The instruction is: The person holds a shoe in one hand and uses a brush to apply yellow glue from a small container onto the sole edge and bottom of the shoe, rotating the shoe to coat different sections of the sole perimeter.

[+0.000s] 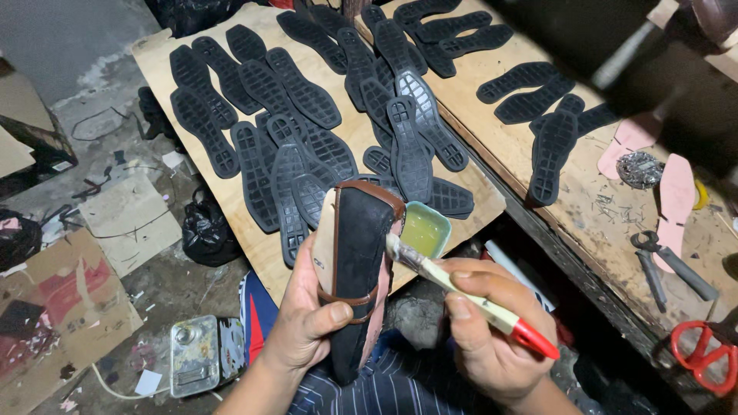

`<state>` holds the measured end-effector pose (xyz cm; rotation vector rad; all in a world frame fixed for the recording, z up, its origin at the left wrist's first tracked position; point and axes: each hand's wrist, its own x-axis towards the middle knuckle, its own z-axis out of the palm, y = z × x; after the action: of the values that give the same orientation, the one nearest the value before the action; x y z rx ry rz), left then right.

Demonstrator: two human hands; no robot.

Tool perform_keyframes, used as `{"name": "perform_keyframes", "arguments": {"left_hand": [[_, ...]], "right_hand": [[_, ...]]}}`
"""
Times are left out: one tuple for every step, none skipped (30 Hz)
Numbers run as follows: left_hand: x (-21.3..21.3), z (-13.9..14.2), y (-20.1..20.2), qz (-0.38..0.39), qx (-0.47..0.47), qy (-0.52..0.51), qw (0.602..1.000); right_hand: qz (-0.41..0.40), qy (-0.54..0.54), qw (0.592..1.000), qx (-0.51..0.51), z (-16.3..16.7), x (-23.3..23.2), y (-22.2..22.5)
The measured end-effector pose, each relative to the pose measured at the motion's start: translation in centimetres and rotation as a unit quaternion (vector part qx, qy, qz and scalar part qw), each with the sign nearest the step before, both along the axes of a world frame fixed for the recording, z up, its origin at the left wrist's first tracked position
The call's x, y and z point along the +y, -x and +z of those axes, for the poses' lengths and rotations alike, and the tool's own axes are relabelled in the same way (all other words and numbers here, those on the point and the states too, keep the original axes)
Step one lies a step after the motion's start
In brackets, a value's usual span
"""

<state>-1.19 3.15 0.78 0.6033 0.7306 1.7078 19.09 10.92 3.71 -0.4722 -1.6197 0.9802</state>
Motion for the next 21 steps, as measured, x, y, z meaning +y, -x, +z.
{"name": "perform_keyframes", "arguments": {"left_hand": [[-0.11,0.01,0.03,0.000,0.002,0.001,1.000],[-0.18,0.03,0.14,0.000,0.004,0.002,1.000],[-0.21,0.07,0.22,0.000,0.006,0.002,1.000],[-0.29,0.12,0.23,-0.004,0.010,0.003,1.000],[-0.36,0.17,0.25,-0.008,0.014,0.004,1.000],[-0.33,0.24,0.37,-0.013,0.019,0.005,1.000],[-0.27,0.30,0.46,-0.014,0.025,0.006,1.000],[-0.32,0.37,0.53,-0.013,0.031,0.009,0.999],[-0.40,0.44,0.58,-0.013,0.037,0.012,0.999],[-0.50,0.50,0.62,-0.012,0.039,0.011,0.999],[-0.60,0.55,0.63,-0.012,0.042,0.010,0.999],[-0.62,0.58,0.63,-0.012,0.044,0.009,0.999],[-0.62,0.61,0.61,-0.010,0.047,0.004,0.999],[-0.65,0.63,0.62,-0.007,0.049,0.000,0.999],[-0.69,0.66,0.63,-0.005,0.051,-0.005,0.999],[-0.69,0.69,0.66,-0.007,0.058,-0.002,0.998],[-0.71,0.73,0.68,-0.009,0.065,0.001,0.998],[-0.76,0.75,0.70,-0.012,0.071,0.004,0.997],[-0.82,0.77,0.71,-0.010,0.079,0.008,0.997],[-0.85,0.79,0.73,-0.007,0.087,0.011,0.996],[-0.90,0.80,0.72,-0.005,0.094,0.014,0.995]], "right_hand": [[0.001,0.025,0.999,0.020,0.02,-0.11,-0.01],[-0.011,0.021,0.999,0.026,-0.04,-0.07,0.13],[-0.022,0.017,0.999,0.032,-0.13,0.04,0.33],[-0.034,0.014,0.999,0.038,-0.17,0.05,0.41],[-0.033,0.005,0.999,0.026,-0.17,-0.04,0.34],[-0.032,-0.005,0.999,0.015,-0.14,-0.16,0.25],[-0.031,-0.015,0.999,0.003,-0.12,-0.23,0.12],[-0.016,0.000,1.000,0.014,-0.11,-0.26,-0.01],[-0.002,0.015,1.000,0.026,-0.08,-0.30,-0.18],[0.011,0.029,0.999,0.037,-0.07,-0.34,-0.26],[-0.006,0.028,0.999,0.029,-0.10,-0.38,-0.28],[-0.023,0.026,0.999,0.022,-0.12,-0.37,-0.26],[-0.040,0.024,0.999,0.014,-0.12,-0.37,-0.23],[-0.041,0.021,0.999,0.012,-0.11,-0.43,-0.17],[-0.041,0.017,0.999,0.011,-0.08,-0.48,-0.11],[-0.038,0.019,0.999,0.014,-0.02,-0.54,-0.07],[-0.034,0.021,0.999,0.017,0.04,-0.58,-0.03],[-0.026,0.030,0.999,0.024,0.14,-0.68,-0.05],[-0.018,0.038,0.999,0.030,0.25,-0.76,-0.09],[-0.014,0.026,0.999,0.018,0.38,-0.74,-0.17],[-0.010,0.014,1.000,0.006,0.53,-0.67,-0.32]]}}
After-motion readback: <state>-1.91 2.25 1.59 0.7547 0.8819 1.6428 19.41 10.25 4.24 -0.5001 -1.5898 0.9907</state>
